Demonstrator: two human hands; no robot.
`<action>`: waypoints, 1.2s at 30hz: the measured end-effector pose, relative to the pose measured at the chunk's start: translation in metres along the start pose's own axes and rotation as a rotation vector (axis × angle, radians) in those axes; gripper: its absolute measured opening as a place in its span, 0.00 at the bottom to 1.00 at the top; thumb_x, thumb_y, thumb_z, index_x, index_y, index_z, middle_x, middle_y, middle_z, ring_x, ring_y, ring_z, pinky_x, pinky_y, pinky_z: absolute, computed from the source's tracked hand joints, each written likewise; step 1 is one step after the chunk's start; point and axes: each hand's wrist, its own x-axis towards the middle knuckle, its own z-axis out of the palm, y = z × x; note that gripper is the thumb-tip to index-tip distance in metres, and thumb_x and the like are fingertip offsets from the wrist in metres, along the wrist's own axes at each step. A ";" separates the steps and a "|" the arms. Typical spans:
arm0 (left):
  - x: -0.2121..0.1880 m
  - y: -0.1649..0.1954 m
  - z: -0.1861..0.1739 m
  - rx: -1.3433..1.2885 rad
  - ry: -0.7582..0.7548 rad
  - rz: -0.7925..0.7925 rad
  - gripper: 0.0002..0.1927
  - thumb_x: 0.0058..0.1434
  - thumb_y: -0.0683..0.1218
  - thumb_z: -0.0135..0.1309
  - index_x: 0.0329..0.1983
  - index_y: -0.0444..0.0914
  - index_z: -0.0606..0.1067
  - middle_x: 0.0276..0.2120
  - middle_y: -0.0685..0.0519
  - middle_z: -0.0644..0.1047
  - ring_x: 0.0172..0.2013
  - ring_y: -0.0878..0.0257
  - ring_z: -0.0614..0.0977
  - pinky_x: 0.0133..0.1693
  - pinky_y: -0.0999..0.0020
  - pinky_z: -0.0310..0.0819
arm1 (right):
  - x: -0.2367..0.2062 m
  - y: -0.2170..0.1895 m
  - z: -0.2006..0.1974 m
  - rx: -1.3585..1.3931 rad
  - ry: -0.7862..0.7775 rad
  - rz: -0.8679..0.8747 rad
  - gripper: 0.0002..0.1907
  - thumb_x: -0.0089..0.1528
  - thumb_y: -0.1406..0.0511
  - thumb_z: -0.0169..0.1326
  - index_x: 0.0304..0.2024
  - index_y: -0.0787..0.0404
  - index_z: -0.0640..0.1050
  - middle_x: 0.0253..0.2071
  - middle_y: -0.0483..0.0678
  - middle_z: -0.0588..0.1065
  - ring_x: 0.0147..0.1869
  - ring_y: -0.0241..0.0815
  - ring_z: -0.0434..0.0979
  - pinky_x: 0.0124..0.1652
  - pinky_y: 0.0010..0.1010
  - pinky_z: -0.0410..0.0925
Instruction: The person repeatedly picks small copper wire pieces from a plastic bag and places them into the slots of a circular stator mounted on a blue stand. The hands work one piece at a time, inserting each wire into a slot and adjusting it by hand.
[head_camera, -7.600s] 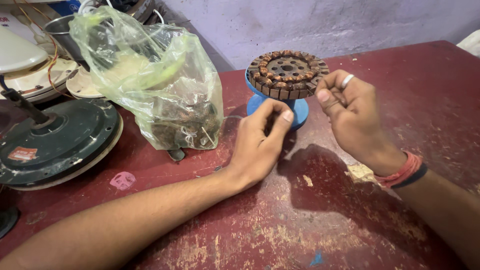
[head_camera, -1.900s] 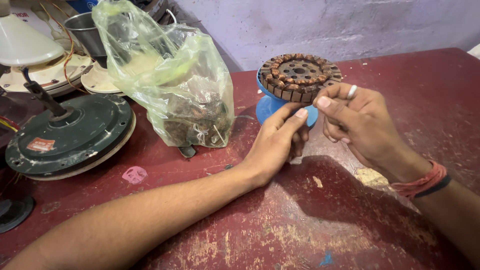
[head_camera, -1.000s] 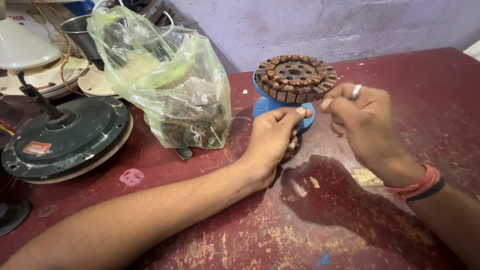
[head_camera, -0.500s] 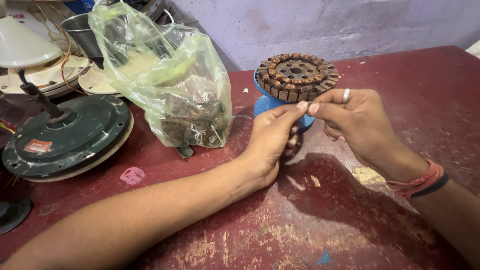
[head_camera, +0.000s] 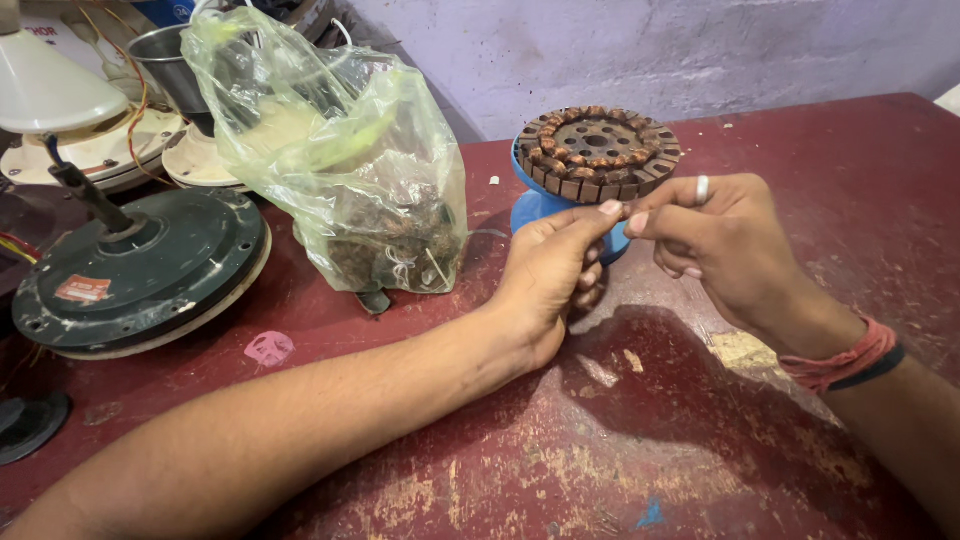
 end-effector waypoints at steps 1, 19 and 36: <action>0.000 0.000 0.000 -0.014 0.016 -0.001 0.12 0.63 0.52 0.58 0.27 0.44 0.74 0.18 0.64 0.64 0.16 0.75 0.63 0.18 0.74 0.52 | 0.000 0.000 -0.001 -0.003 0.002 -0.001 0.05 0.61 0.77 0.54 0.33 0.73 0.80 0.25 0.51 0.77 0.18 0.29 0.62 0.18 0.22 0.54; -0.003 -0.010 -0.009 0.149 -0.055 -0.054 0.11 0.67 0.53 0.47 0.37 0.40 0.71 0.18 0.62 0.65 0.19 0.72 0.66 0.22 0.72 0.54 | -0.003 -0.019 0.011 -0.090 0.091 -0.031 0.16 0.64 0.68 0.42 0.32 0.69 0.81 0.16 0.46 0.70 0.14 0.32 0.65 0.14 0.25 0.60; 0.005 -0.005 -0.007 0.019 -0.027 0.017 0.12 0.67 0.52 0.56 0.33 0.41 0.72 0.20 0.63 0.66 0.17 0.73 0.65 0.19 0.73 0.54 | -0.004 -0.018 0.015 -0.300 0.038 0.069 0.11 0.66 0.65 0.55 0.31 0.66 0.81 0.17 0.43 0.70 0.17 0.29 0.63 0.17 0.22 0.58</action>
